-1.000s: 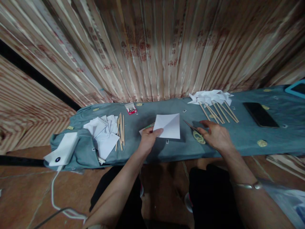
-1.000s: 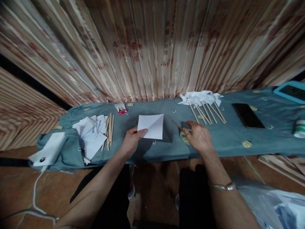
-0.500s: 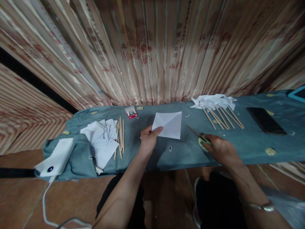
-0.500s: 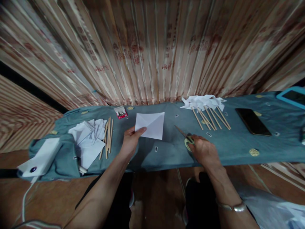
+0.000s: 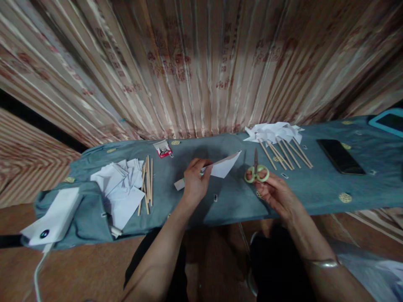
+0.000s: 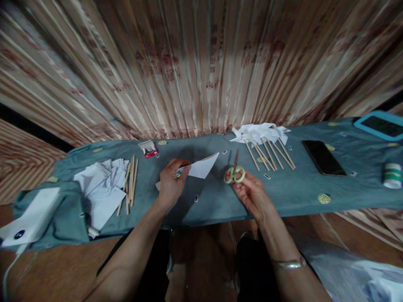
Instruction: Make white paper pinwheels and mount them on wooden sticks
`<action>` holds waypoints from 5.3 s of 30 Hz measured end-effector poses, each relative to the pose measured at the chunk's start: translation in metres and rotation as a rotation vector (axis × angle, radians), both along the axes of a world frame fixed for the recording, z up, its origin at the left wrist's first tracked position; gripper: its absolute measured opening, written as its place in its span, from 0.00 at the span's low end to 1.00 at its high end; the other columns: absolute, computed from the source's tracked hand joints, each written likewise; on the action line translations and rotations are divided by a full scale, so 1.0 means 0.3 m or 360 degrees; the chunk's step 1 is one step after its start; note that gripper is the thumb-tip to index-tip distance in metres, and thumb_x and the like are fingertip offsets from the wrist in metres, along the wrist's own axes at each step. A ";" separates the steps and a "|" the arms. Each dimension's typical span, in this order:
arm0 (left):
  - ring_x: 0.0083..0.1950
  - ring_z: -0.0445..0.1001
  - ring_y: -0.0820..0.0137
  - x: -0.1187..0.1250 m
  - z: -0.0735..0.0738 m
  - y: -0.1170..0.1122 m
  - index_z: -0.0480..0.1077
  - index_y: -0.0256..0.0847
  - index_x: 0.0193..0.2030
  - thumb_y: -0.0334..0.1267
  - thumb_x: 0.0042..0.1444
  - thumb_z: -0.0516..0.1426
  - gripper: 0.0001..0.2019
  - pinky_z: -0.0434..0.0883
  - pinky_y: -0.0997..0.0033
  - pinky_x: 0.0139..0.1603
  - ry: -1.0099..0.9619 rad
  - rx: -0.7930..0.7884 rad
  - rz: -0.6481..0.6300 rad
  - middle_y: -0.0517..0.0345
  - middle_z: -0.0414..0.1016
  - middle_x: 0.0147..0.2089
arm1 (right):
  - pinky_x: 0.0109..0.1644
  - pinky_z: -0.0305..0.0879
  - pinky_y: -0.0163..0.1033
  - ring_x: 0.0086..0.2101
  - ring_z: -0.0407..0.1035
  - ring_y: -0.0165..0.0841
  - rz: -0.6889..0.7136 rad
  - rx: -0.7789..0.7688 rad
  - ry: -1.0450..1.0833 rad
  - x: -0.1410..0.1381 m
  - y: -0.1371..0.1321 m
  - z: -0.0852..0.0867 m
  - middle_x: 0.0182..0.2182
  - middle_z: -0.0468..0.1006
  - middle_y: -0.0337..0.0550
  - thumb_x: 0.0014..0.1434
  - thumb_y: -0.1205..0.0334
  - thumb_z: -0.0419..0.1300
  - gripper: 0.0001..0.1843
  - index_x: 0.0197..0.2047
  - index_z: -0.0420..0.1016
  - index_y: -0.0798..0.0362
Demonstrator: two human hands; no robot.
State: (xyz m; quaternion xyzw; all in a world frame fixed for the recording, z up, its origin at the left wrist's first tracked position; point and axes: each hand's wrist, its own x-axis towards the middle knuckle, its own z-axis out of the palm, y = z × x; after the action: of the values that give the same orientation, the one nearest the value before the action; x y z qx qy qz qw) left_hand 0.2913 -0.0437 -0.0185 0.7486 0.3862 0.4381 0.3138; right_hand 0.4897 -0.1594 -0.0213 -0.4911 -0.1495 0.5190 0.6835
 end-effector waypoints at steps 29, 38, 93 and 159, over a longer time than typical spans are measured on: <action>0.30 0.76 0.68 0.033 -0.083 -0.084 0.73 0.36 0.35 0.50 0.47 0.64 0.18 0.71 0.71 0.32 -0.0452 -0.1401 -0.0303 0.53 0.76 0.31 | 0.26 0.69 0.26 0.22 0.70 0.23 -0.0320 0.0086 0.0158 -0.039 0.045 0.010 0.21 0.78 0.32 0.32 0.69 0.75 0.15 0.24 0.76 0.51; 0.35 0.76 0.65 0.061 -0.026 -0.134 0.79 0.33 0.37 0.52 0.39 0.69 0.24 0.71 0.69 0.39 -0.0906 -0.1937 -0.0575 0.50 0.81 0.33 | 0.28 0.68 0.30 0.23 0.71 0.26 0.0073 -0.0012 -0.0189 -0.035 0.028 -0.001 0.23 0.79 0.34 0.30 0.64 0.77 0.19 0.28 0.78 0.51; 0.25 0.68 0.74 0.000 -0.046 0.009 0.77 0.37 0.29 0.39 0.39 0.67 0.10 0.65 0.74 0.28 -0.0900 -0.1123 -0.0134 0.62 0.74 0.24 | 0.26 0.66 0.32 0.23 0.69 0.28 0.0965 -0.0108 -0.0444 -0.085 -0.086 -0.047 0.22 0.77 0.40 0.43 0.50 0.74 0.23 0.40 0.84 0.54; 0.24 0.68 0.74 0.016 -0.046 -0.022 0.77 0.36 0.29 0.38 0.38 0.66 0.10 0.63 0.74 0.27 -0.0841 -0.1230 -0.0207 0.61 0.75 0.24 | 0.29 0.68 0.34 0.22 0.66 0.25 0.0965 -0.0416 -0.0451 -0.092 -0.075 -0.027 0.18 0.70 0.32 0.35 0.47 0.76 0.27 0.36 0.82 0.54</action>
State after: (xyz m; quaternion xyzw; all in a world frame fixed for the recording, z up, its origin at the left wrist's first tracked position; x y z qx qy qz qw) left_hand 0.2960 -0.0504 -0.0323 0.4625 0.3801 0.4172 0.6838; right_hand 0.4622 -0.1820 -0.0294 -0.5746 -0.3140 0.6398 0.4023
